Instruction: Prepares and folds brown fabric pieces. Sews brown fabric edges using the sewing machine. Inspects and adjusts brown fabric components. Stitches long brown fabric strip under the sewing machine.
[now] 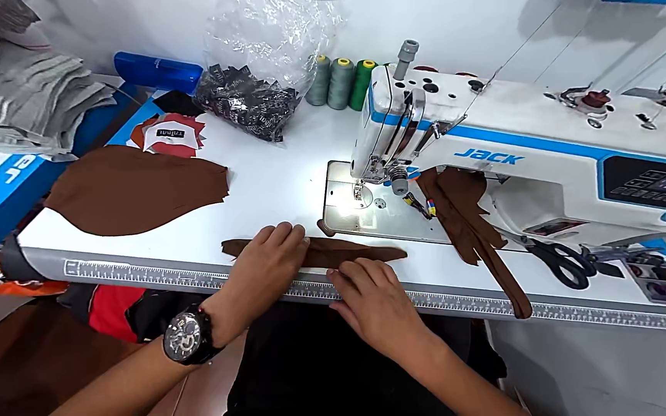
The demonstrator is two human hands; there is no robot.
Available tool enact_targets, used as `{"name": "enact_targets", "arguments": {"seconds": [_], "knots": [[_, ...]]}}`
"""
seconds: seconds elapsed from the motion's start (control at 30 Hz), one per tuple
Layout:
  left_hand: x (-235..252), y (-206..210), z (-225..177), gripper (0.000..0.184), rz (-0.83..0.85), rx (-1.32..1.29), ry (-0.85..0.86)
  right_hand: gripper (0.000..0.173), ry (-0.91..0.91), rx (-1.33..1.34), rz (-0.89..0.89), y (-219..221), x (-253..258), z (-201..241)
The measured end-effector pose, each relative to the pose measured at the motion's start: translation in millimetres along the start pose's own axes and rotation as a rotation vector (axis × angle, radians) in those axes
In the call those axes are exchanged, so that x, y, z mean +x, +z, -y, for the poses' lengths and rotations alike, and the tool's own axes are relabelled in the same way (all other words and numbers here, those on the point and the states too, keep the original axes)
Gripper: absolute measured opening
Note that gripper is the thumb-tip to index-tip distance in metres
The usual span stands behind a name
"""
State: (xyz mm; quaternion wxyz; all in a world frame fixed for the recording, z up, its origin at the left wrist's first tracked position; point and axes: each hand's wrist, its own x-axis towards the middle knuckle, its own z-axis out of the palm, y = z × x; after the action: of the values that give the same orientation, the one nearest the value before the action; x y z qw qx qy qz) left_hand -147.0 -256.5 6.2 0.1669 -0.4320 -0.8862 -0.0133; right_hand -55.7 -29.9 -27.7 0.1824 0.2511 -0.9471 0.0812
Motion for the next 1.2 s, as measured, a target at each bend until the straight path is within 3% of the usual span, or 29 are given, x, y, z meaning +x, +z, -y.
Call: {"name": "enact_targets", "arguments": {"seconds": [0.07,0.13,0.27,0.5,0.77,0.9,1.1,1.2], "knots": [[2.2,5.9,-18.0,0.026,0.026,0.007,-0.089,0.039,0.008,0.038,-0.014,4.0,0.1,-3.0],[-2.8,14.9,-36.2,0.034,0.018,-0.008,-0.209,0.039,-0.005,0.066,-0.023,5.0,-1.2,-7.1],[-11.5,26.7,-39.8,0.038,-0.071,-0.091,-0.247,0.033,-0.013,0.106,-0.137,-1.8,9.7,-24.3],[-16.7,23.4,-9.1,0.060,0.062,-0.201,-0.044,0.059,-0.075,0.073,0.115,-0.8,12.9,-48.6],[12.9,28.6,-1.6,0.081,0.124,-0.163,0.105,0.077,0.017,-0.002,0.189,-9.2,7.1,-48.6],[25.9,36.9,9.4,0.090,0.173,-0.220,0.178,0.076,0.015,0.056,0.239,-8.1,9.2,-71.5],[69.6,43.9,27.4,0.092,0.239,-0.255,0.196,0.071,-0.101,0.161,0.268,-7.9,31.6,-142.5],[74.7,50.1,32.0,0.092,0.208,-0.287,0.204,0.074,-0.098,0.136,0.278,-6.6,33.3,-147.8]]}}
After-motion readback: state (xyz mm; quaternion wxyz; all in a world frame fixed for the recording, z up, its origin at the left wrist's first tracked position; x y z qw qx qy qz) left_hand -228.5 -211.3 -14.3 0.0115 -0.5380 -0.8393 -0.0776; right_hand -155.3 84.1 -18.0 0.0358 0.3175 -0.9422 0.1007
